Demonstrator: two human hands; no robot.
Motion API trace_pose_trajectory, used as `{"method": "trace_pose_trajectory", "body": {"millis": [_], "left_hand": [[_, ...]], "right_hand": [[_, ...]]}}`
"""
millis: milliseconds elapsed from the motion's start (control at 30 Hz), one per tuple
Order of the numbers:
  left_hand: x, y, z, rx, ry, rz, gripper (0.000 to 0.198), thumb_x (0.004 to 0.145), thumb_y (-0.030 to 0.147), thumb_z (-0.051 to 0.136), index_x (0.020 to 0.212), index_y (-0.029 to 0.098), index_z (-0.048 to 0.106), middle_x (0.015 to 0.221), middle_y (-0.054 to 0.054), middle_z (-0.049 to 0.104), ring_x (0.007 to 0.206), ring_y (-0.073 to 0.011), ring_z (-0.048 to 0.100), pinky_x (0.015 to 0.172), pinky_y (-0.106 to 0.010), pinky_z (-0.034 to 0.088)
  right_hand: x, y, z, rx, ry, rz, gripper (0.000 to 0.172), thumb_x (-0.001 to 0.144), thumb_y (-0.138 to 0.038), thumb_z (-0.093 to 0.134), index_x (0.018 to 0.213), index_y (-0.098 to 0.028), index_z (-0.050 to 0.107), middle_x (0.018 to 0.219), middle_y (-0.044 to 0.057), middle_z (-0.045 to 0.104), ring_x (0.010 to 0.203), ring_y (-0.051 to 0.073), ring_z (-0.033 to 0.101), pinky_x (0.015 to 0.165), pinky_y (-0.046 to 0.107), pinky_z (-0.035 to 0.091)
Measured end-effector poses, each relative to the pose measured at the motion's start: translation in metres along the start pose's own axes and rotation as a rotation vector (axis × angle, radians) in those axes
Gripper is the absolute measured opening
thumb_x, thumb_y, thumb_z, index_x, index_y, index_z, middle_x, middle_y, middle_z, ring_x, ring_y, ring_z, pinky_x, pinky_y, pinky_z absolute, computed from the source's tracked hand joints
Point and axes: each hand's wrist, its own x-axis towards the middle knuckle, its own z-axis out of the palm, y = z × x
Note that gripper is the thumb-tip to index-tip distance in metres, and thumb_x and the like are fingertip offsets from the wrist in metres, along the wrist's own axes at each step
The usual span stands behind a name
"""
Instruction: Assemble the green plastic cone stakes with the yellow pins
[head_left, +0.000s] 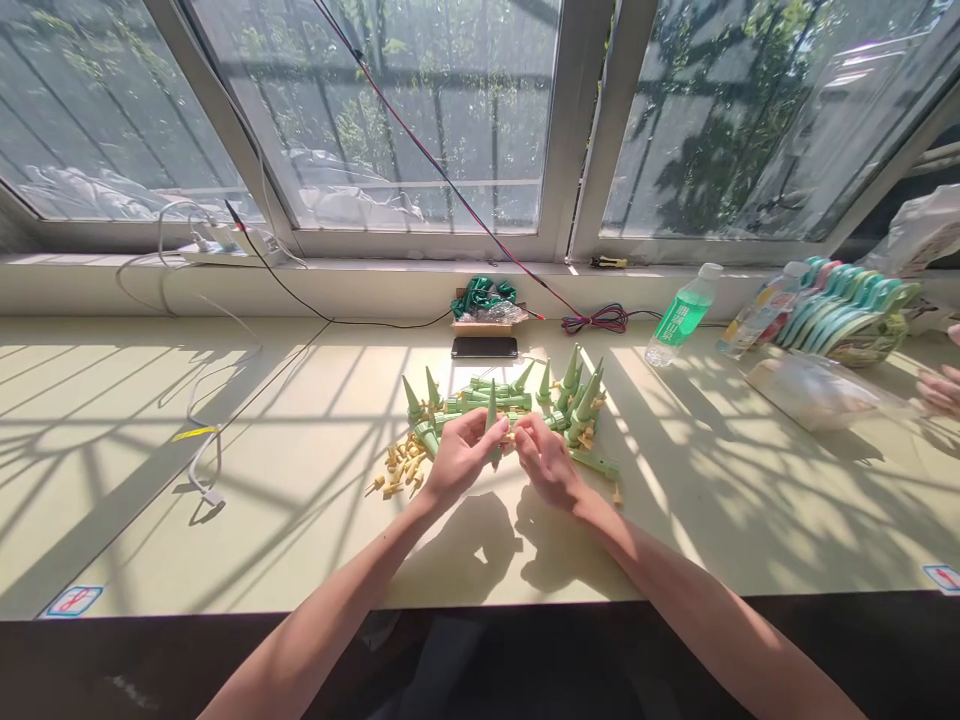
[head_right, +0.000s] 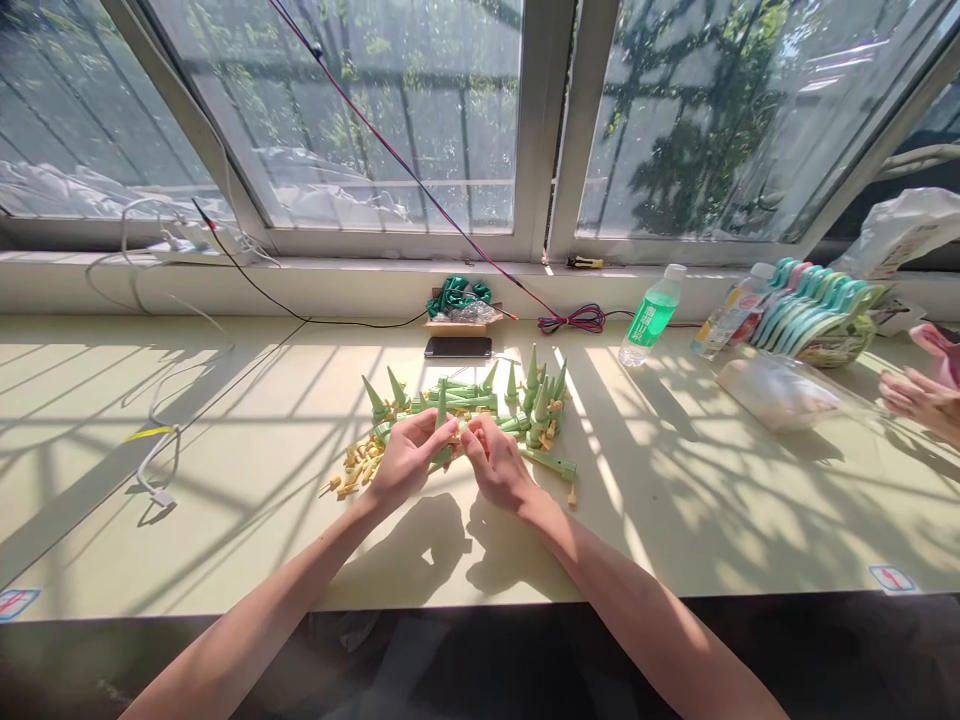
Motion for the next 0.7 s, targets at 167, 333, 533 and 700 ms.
{"method": "trace_pose_trajectory", "body": {"millis": [167,333,533,700], "left_hand": [[0.002,-0.004,0.000,-0.051,-0.013,-0.051,0.035,0.083,0.047,0.071,0.077,0.014,0.062,0.067,-0.001,0.058,0.057,-0.0110,0.054,0.047,-0.022,0.045],[0.002,-0.004,-0.002,0.046,-0.002,-0.041,0.033,0.084,0.045,0.070,0.078,0.014,0.062,0.066,-0.001,0.060,0.056,-0.0106,0.055,0.049,-0.021,0.045],[0.004,-0.009,-0.006,0.115,-0.015,0.012,0.032,0.085,0.045,0.070,0.080,0.014,0.064,0.068,-0.001,0.062,0.060,-0.0117,0.057,0.053,-0.022,0.046],[0.006,-0.005,-0.006,0.133,-0.031,0.021,0.034,0.085,0.047,0.068,0.080,0.013,0.064,0.069,-0.002,0.063,0.063,-0.0134,0.060,0.059,-0.025,0.051]], "right_hand": [[0.002,0.001,-0.001,-0.122,0.001,-0.089,0.022,0.101,-0.035,0.040,0.083,-0.022,0.045,0.071,0.000,0.058,0.056,0.014,0.048,0.055,0.028,0.036],[0.004,0.006,0.000,-0.210,-0.010,-0.144,0.023,0.101,-0.032,0.039,0.080,-0.023,0.042,0.070,0.000,0.051,0.056,0.014,0.042,0.056,0.029,0.035],[0.005,0.008,0.000,-0.200,-0.043,-0.160,0.022,0.100,-0.032,0.035,0.081,-0.024,0.042,0.071,-0.001,0.047,0.056,0.014,0.038,0.055,0.029,0.035],[0.005,0.009,-0.001,-0.175,-0.031,-0.154,0.022,0.100,-0.032,0.036,0.082,-0.023,0.045,0.073,0.001,0.052,0.057,0.015,0.041,0.056,0.029,0.036]]}}
